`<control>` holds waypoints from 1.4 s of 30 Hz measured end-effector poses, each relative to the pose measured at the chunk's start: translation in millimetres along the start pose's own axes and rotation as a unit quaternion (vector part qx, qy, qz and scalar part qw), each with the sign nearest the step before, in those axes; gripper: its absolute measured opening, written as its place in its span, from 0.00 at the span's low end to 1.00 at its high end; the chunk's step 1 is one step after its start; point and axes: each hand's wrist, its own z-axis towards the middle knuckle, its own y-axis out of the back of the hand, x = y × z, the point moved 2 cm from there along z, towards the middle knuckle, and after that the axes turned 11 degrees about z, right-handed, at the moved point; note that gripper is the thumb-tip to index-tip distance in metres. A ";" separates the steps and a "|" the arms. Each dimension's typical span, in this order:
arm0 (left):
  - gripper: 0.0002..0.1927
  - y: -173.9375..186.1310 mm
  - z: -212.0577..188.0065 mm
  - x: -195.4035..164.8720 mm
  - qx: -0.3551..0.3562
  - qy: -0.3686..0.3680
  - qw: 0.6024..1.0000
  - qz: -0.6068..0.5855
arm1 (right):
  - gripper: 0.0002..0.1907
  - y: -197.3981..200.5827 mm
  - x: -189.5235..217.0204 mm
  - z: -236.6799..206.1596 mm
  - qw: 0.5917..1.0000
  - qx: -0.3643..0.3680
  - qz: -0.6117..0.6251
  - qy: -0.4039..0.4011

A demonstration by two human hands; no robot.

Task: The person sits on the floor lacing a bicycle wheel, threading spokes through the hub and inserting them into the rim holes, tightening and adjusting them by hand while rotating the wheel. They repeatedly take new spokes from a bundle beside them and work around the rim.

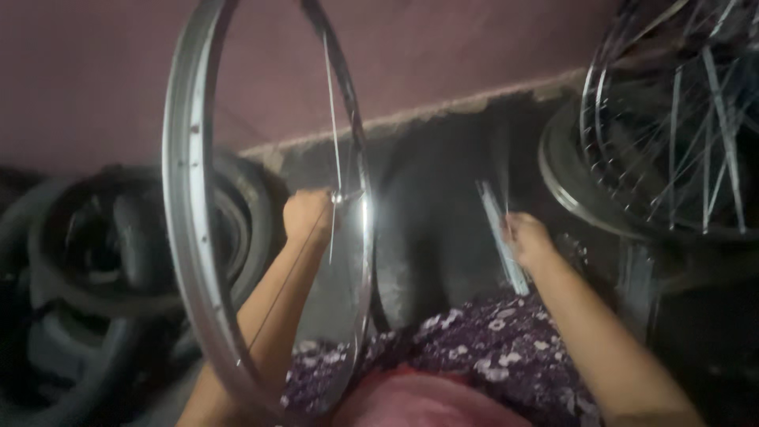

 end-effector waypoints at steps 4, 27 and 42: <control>0.11 8.8 1.3 -5.2 -0.054 -0.008 0.998 0.017 | 0.03 -55.4 -55.5 -43.1 0.937 0.203 0.274 -0.081; 0.09 21.6 -2.9 -9.2 -0.032 -0.053 0.998 0.031 | 0.12 -178.8 -183.7 -90.7 0.954 0.154 -0.005 -0.257; 0.08 8.2 20.5 5.3 -0.006 -0.129 0.986 0.105 | 0.22 -217.9 -47.4 -96.7 0.946 0.322 0.032 0.009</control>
